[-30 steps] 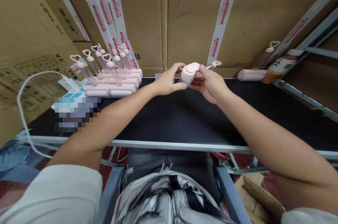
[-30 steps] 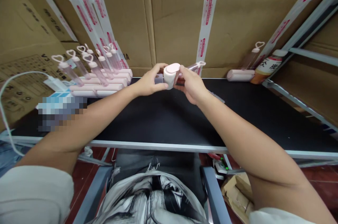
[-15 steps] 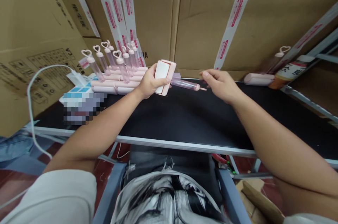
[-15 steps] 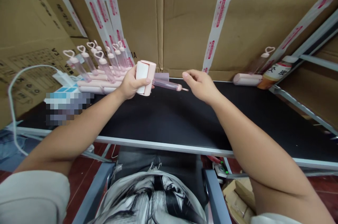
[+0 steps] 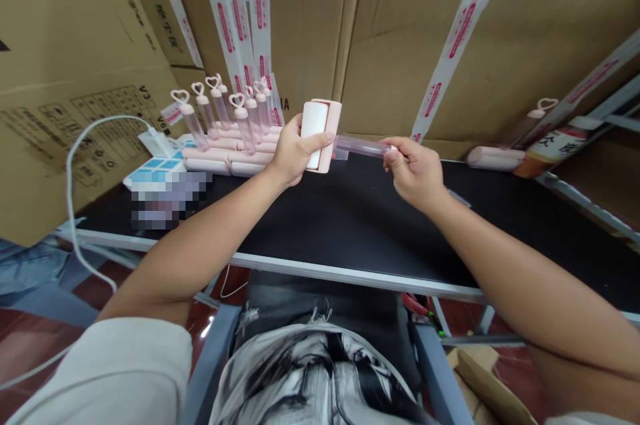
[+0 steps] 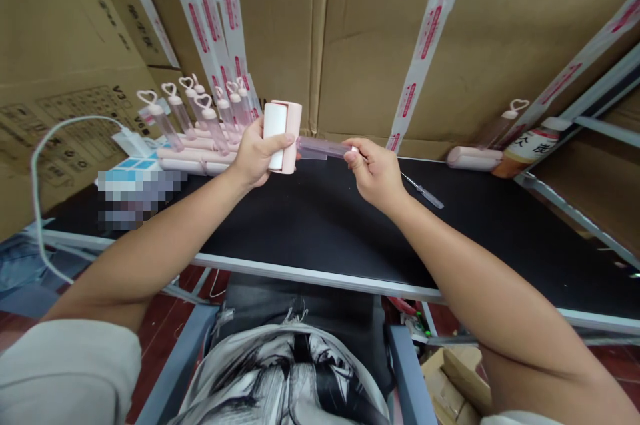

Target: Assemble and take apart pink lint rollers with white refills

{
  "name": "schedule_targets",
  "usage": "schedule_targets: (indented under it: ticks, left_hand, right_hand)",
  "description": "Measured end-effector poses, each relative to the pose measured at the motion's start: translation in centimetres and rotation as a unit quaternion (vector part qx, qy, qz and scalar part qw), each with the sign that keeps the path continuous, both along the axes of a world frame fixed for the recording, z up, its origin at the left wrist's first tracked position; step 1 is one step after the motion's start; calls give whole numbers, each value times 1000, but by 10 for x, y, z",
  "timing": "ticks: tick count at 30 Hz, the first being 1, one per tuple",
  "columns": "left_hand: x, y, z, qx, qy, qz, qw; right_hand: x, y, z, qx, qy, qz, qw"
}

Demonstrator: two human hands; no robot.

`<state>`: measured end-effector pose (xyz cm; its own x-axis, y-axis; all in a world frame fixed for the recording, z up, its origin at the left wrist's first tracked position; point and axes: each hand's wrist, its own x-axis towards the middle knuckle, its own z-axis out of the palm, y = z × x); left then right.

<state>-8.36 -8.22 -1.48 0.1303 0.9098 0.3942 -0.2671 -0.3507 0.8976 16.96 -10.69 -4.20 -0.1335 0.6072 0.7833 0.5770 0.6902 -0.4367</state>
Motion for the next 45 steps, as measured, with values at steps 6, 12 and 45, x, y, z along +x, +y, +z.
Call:
schedule_targets:
  ticks: [6, 12, 45]
  left_hand:
    - [-9, 8, 5, -54, -40, 39, 997]
    - [-24, 28, -2, -6, 18, 55, 998]
    - [-8, 2, -26, 394, 576, 136, 703]
  right_hand:
    - [19, 9, 3, 56, -6, -82, 995]
    - [-2, 13, -25, -172, -149, 86, 970]
    - [-4, -6, -3, 16, -115, 78, 990]
